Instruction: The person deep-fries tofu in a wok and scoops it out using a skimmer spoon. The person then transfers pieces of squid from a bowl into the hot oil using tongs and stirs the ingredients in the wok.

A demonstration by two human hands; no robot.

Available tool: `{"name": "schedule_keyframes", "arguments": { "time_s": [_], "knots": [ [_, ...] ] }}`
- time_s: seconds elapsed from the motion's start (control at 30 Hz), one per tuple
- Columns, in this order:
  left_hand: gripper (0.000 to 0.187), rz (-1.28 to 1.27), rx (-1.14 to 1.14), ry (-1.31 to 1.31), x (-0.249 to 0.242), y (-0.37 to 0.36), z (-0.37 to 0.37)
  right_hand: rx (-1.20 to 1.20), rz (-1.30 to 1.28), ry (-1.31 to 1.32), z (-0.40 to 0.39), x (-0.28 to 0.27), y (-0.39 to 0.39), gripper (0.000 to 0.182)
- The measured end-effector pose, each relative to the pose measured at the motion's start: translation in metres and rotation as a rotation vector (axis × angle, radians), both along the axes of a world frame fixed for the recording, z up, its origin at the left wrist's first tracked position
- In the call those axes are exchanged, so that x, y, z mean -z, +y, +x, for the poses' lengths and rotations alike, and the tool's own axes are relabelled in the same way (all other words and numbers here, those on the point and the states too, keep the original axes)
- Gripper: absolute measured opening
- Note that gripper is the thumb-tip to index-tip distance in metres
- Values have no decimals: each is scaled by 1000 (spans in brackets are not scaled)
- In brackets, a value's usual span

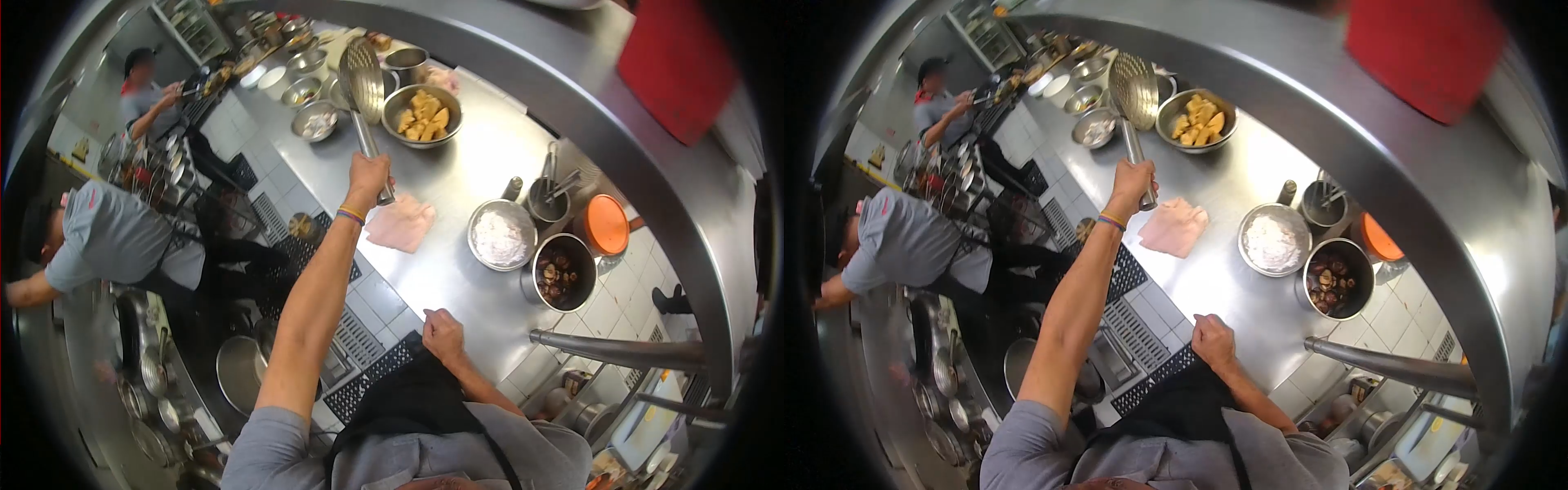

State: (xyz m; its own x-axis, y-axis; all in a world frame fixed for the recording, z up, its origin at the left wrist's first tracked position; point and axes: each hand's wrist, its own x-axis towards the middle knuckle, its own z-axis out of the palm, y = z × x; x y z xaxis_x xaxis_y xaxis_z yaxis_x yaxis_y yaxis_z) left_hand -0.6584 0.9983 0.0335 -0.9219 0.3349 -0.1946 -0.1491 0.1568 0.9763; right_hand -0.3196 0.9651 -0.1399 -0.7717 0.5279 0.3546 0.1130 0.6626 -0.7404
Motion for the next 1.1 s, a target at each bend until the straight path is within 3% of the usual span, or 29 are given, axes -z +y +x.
{"name": "schedule_keyframes", "arguments": {
  "time_s": [0.2,0.33,0.5,0.67,0.73,0.87,1.0,1.1],
  "knots": [
    [11,74,17,-68,-22,-129,95,-25,25,-28,-3,7,-2,16],
    [10,245,-66,-445,3,-238,177,-64,63,-61,0,7,-4,16],
    [13,435,-340,-607,10,-360,301,-88,98,-69,0,11,-5,17],
    [22,482,-678,-475,-5,-477,445,-152,206,1,-1,5,-19,18],
    [26,522,-841,-340,-7,-521,510,-256,124,29,-1,-5,-46,17],
    [33,503,-1191,-59,-14,-592,631,-538,87,104,7,-26,-156,18],
    [27,485,-1562,215,-25,-626,737,-921,-110,10,53,-47,-297,18],
    [25,516,-1832,323,-20,-642,810,-1192,-45,98,97,-46,-376,16]
  ]
}}
